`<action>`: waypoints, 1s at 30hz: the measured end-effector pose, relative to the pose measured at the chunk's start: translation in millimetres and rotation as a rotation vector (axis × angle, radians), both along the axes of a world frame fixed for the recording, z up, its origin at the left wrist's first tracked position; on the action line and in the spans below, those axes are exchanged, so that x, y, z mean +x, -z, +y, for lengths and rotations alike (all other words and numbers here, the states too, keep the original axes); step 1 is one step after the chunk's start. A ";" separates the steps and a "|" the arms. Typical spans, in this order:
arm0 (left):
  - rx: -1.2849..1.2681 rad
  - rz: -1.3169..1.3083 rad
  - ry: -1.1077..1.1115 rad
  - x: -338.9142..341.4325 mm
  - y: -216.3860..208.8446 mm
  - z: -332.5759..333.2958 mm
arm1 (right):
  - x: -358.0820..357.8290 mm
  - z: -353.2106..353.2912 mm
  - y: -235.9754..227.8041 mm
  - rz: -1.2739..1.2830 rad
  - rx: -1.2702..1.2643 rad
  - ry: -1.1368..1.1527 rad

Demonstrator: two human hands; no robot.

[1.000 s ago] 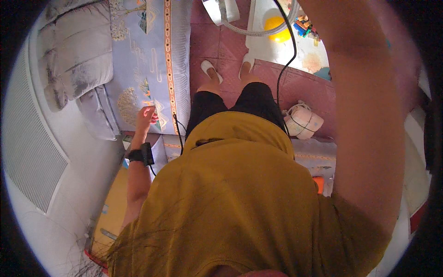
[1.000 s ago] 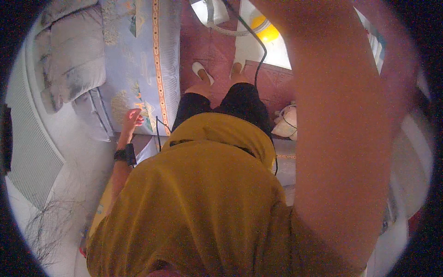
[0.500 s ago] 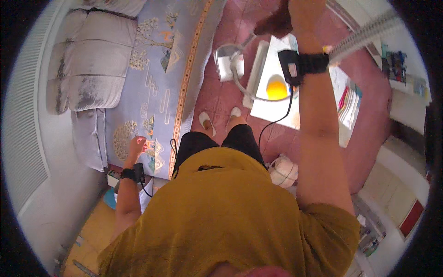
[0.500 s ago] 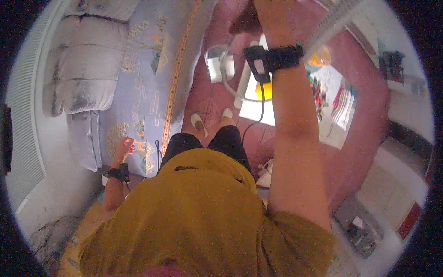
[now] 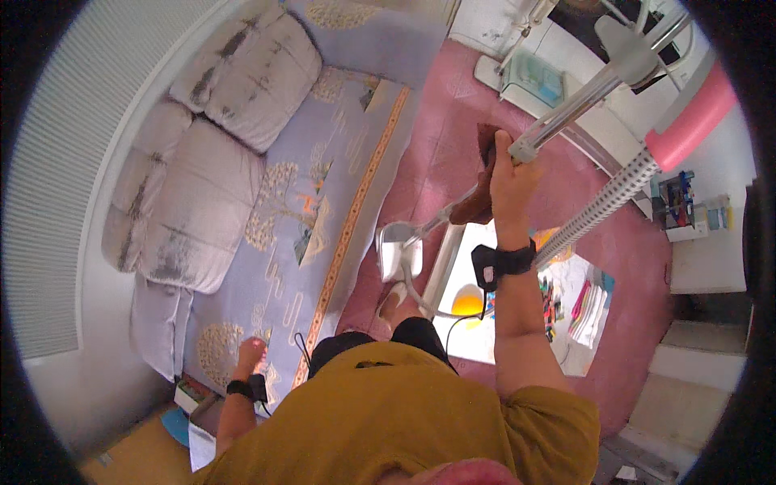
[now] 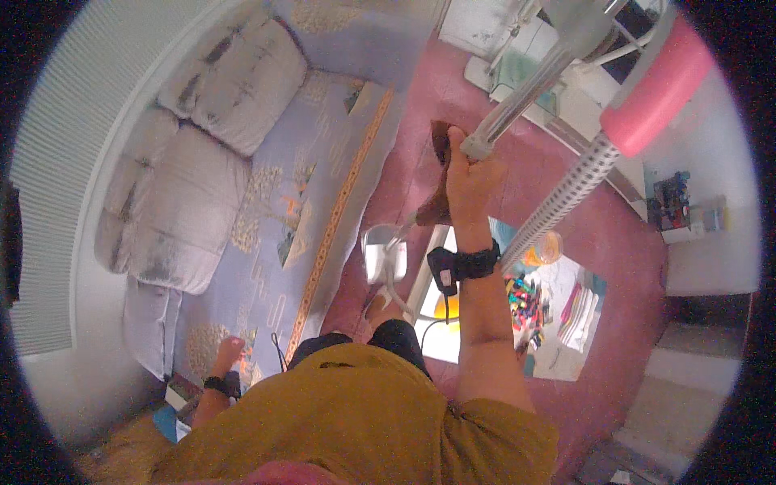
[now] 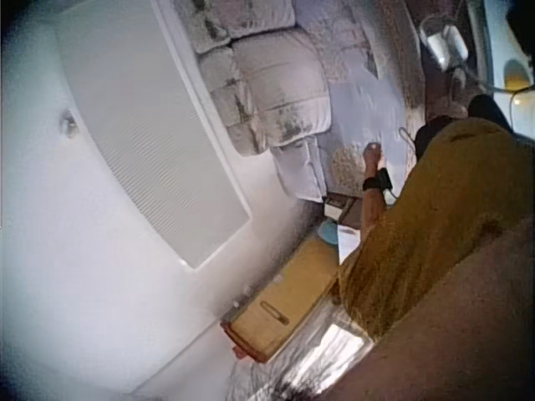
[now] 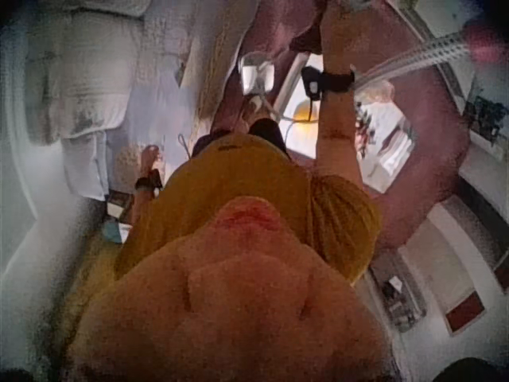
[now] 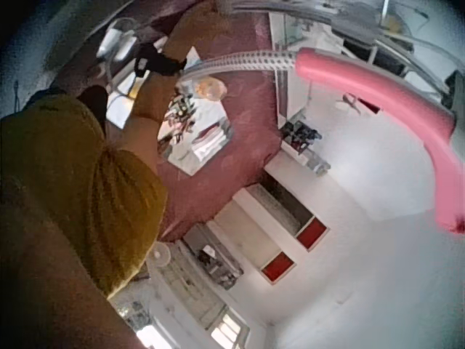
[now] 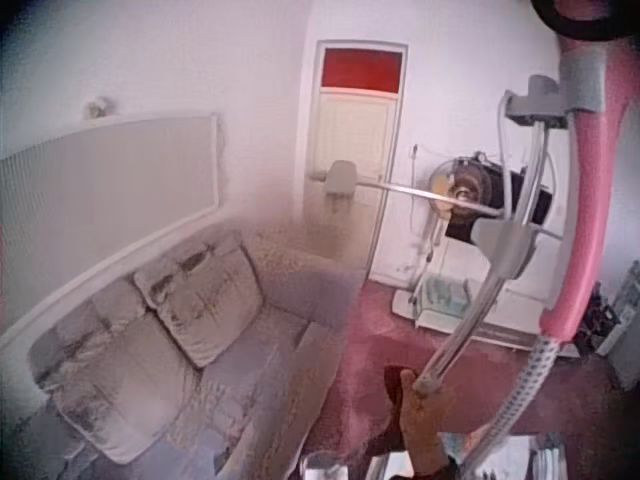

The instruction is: The person wipes the pink head, metal rod, and white base of a garment steamer using a brown cloth. They then wipe a wall-mounted radiator with the same cloth.

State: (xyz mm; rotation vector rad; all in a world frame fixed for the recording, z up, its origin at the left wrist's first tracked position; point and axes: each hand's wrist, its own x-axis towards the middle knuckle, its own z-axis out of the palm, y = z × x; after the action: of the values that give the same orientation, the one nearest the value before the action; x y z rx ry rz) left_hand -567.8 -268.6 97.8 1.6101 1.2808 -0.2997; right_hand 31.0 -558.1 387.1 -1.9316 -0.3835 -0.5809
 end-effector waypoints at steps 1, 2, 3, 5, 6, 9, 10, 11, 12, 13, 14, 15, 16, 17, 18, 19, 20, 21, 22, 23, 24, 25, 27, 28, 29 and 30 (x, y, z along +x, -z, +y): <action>-0.057 -0.027 -0.084 12.6 -3.1 -1.4 | 13.5 1.7 -1.7 -0.021 -0.013 -0.021; -0.143 0.014 -0.203 21.8 -7.4 -4.9 | 27.2 5.1 -2.6 0.023 0.043 -0.048; -0.101 0.130 -0.165 36.2 -8.0 -4.5 | 42.2 12.0 -3.4 0.075 0.102 -0.090; -0.082 0.048 -0.208 54.6 -13.0 -6.4 | 72.1 22.9 -4.6 0.044 0.142 -0.094; -0.070 0.001 -0.226 60.9 -15.0 -9.1 | 87.9 27.7 -5.5 -0.035 0.121 -0.060; -0.097 0.009 -0.112 74.1 -11.9 -8.1 | 131.8 34.6 -10.2 -0.152 0.104 -0.065; -0.132 0.028 -0.242 79.4 -6.7 -7.3 | 142.8 33.6 -12.3 -0.177 0.111 -0.079; -0.115 0.008 -0.267 87.2 -0.5 1.2 | 156.7 32.5 -18.1 -0.012 0.026 -0.052; -0.127 0.010 -0.239 97.1 6.9 10.2 | 172.7 39.1 -20.9 -0.015 0.041 -0.027; -0.185 -0.006 -0.206 113.0 15.0 30.3 | 187.3 41.8 -27.3 -0.013 0.050 0.005; -0.251 -0.075 -0.127 128.2 21.6 46.8 | 197.8 41.7 -33.1 0.039 0.073 0.053; 0.085 0.152 0.189 151.2 30.2 63.7 | 208.5 38.2 -41.7 0.094 0.124 -0.014; 0.235 0.227 0.559 179.3 36.4 85.6 | 222.6 36.6 -50.5 0.009 0.052 0.063; 0.329 0.309 0.773 210.6 40.8 107.4 | 236.5 36.4 -58.4 -0.065 -0.010 0.134; 0.483 0.191 0.785 240.4 40.4 123.7 | 249.8 34.8 -65.4 -0.107 -0.059 0.179; 0.603 0.188 0.819 273.1 38.9 136.7 | 263.1 32.8 -71.6 -0.149 -0.106 0.228; 0.412 0.227 0.752 312.9 34.0 158.3 | 279.8 28.6 -79.7 -0.190 -0.134 0.237; 0.064 -0.145 -0.004 338.7 27.9 148.3 | 289.3 19.5 -89.1 -0.003 -0.236 0.377; 0.073 -0.099 0.143 376.3 20.1 163.9 | 307.2 20.4 -89.4 -0.037 -0.148 0.318; 0.069 -0.013 0.305 407.9 10.3 169.2 | 321.6 17.2 -90.4 -0.096 -0.059 0.240; 0.011 -0.095 0.164 432.6 1.6 163.8 | 335.2 13.3 -92.1 -0.116 0.038 0.211; -0.011 -0.138 0.063 458.8 -4.2 157.8 | 352.8 14.8 -92.1 -0.289 0.137 0.074; -0.001 -0.145 -0.010 501.6 -12.5 146.5 | 381.9 10.3 -89.1 -0.274 0.122 0.139; -0.023 -0.159 -0.024 517.6 -15.1 141.8 | 400.5 10.4 -89.4 -0.279 0.119 0.146; -0.031 -0.153 -0.015 534.0 -15.2 139.4 | 425.4 14.6 -88.5 -0.275 0.154 0.119; -0.043 -0.137 -0.002 544.3 -14.9 137.2 | 444.8 17.2 -86.3 -0.261 0.184 0.096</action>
State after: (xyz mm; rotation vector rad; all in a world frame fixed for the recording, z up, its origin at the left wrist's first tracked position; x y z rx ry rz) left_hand -23.5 -131.4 112.7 1.5657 1.1637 -0.2104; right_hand 475.7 -540.9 473.4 -1.7082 -0.3884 -0.9053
